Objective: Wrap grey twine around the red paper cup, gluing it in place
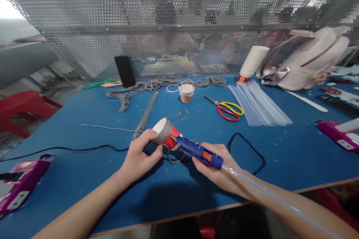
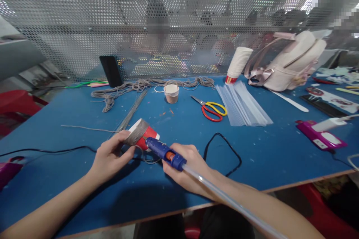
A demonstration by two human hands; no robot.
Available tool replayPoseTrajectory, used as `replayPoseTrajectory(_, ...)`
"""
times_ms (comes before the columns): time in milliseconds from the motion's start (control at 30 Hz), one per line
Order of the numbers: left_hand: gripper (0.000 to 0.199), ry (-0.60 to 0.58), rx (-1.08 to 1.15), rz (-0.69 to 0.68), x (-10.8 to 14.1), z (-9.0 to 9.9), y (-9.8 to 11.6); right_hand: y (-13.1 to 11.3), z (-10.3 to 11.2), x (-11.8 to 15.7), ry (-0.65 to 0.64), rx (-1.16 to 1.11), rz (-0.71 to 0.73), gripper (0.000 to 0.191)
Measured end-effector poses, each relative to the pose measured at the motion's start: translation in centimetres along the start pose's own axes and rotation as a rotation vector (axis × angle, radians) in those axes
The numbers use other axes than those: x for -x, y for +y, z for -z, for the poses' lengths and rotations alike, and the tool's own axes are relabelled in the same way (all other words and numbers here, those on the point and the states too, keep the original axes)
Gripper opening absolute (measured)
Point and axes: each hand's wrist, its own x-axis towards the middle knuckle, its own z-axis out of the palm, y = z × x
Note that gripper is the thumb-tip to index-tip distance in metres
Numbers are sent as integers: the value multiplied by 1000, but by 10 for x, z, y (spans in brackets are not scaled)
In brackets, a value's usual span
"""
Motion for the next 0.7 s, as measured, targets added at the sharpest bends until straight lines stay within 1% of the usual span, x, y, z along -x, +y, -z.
replayPoseTrajectory(100, 4, -6, 9, 4, -1, 1, 2, -1, 2, -1, 5, -22, -14, 23)
replayPoseTrajectory(300, 6, -3, 49, -17, -1, 1, 0, -3, 1, 0, -28, 2, -4, 21)
replayPoseTrajectory(533, 10, -19, 110, -61, -1, 3, -1, -10, 8, -5, -9, -66, -130, 26)
replayPoseTrajectory(700, 10, -28, 125, -69, -2, 5, -1, -14, 9, -3, -49, -83, -130, 28)
